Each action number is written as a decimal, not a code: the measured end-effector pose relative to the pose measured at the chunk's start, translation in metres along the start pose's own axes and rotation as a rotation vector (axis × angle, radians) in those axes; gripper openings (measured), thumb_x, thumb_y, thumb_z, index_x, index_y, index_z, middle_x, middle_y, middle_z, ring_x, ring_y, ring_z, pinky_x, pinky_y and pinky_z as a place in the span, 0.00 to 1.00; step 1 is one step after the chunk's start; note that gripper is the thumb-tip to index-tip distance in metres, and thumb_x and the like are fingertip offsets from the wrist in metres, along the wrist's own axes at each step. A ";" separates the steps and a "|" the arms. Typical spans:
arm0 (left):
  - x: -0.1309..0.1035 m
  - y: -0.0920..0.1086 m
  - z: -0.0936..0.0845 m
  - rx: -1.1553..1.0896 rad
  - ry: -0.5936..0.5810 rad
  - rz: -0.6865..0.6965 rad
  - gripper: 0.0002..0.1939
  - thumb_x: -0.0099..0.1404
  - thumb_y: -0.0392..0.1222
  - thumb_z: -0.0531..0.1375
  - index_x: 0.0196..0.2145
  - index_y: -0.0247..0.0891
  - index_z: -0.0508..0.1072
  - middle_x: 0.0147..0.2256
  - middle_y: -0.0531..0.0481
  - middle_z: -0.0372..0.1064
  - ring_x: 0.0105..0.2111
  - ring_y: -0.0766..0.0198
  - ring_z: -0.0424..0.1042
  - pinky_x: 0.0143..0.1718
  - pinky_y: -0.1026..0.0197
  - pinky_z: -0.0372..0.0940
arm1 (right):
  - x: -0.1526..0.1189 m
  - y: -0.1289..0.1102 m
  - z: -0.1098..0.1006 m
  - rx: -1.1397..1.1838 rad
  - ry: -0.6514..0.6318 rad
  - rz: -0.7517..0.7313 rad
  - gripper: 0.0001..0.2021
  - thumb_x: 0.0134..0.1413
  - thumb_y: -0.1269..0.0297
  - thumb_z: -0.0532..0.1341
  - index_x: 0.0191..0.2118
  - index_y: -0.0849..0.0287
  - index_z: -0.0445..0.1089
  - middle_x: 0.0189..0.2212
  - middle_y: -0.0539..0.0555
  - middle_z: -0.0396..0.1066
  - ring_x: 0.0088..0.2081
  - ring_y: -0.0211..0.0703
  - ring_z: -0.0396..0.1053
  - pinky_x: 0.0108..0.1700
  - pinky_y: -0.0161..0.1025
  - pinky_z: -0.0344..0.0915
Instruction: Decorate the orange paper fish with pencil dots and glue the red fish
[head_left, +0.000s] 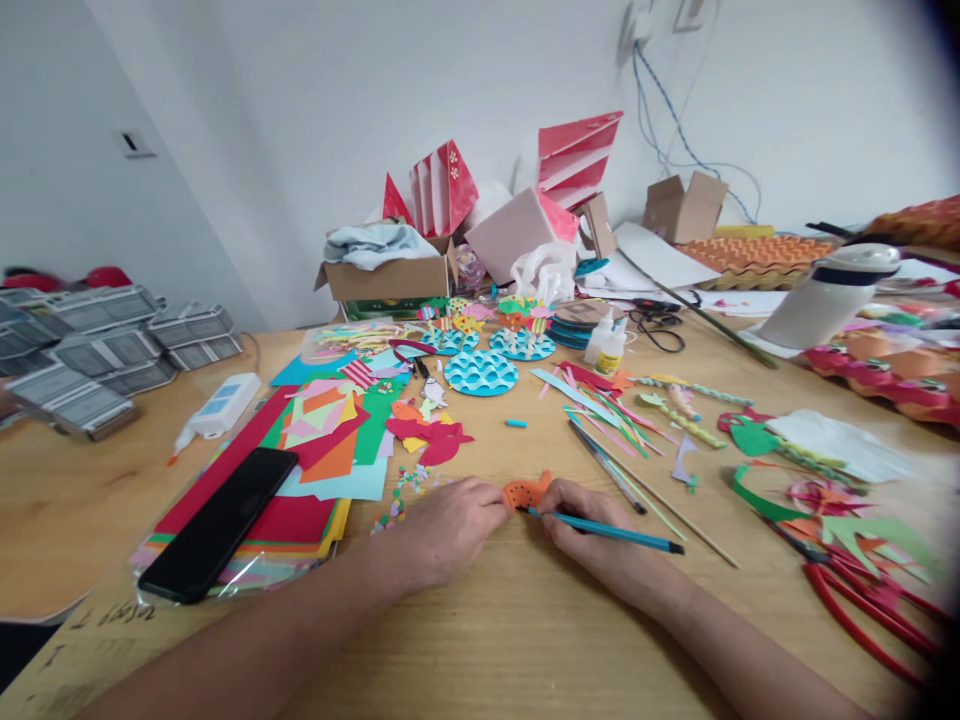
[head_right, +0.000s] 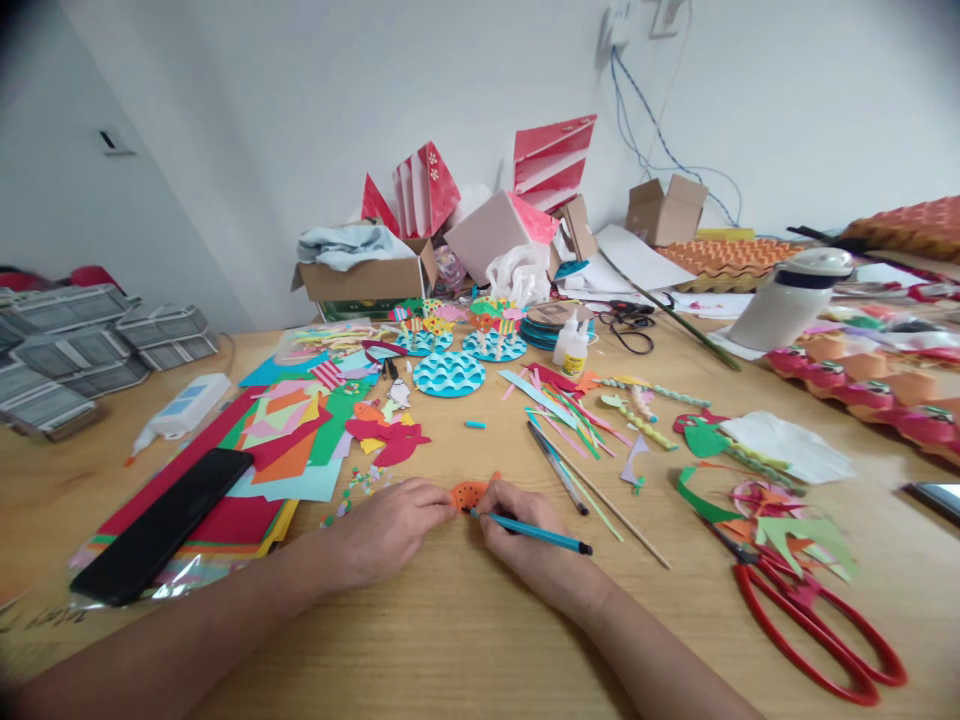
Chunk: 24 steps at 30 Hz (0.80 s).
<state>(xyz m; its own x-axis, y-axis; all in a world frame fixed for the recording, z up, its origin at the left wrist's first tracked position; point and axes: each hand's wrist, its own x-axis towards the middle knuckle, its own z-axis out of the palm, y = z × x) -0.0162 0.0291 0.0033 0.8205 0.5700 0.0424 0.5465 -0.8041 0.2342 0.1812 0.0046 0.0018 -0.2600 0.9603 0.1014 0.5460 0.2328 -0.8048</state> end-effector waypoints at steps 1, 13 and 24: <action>0.000 0.000 0.000 0.005 -0.003 -0.002 0.16 0.61 0.28 0.48 0.44 0.35 0.67 0.44 0.46 0.66 0.44 0.60 0.63 0.46 0.58 0.59 | 0.000 0.000 0.000 0.006 -0.006 -0.001 0.04 0.42 0.68 0.51 0.22 0.57 0.61 0.19 0.47 0.62 0.22 0.35 0.59 0.25 0.32 0.56; 0.000 0.002 -0.003 -0.002 -0.009 -0.008 0.16 0.62 0.28 0.47 0.44 0.35 0.67 0.43 0.46 0.66 0.44 0.60 0.63 0.47 0.59 0.58 | 0.001 0.003 0.001 0.011 -0.016 -0.007 0.04 0.43 0.68 0.51 0.23 0.58 0.62 0.20 0.48 0.63 0.22 0.35 0.60 0.25 0.32 0.56; -0.001 0.001 -0.001 0.003 0.006 0.001 0.16 0.62 0.28 0.47 0.45 0.35 0.67 0.43 0.46 0.65 0.43 0.60 0.63 0.47 0.59 0.59 | 0.000 0.000 0.001 0.028 -0.009 0.004 0.04 0.43 0.68 0.52 0.23 0.58 0.62 0.19 0.47 0.63 0.22 0.35 0.59 0.25 0.32 0.56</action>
<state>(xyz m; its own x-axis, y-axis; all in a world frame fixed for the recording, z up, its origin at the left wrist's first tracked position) -0.0165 0.0281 0.0040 0.8202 0.5701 0.0482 0.5460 -0.8051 0.2317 0.1806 0.0045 0.0017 -0.2650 0.9598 0.0929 0.5243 0.2243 -0.8215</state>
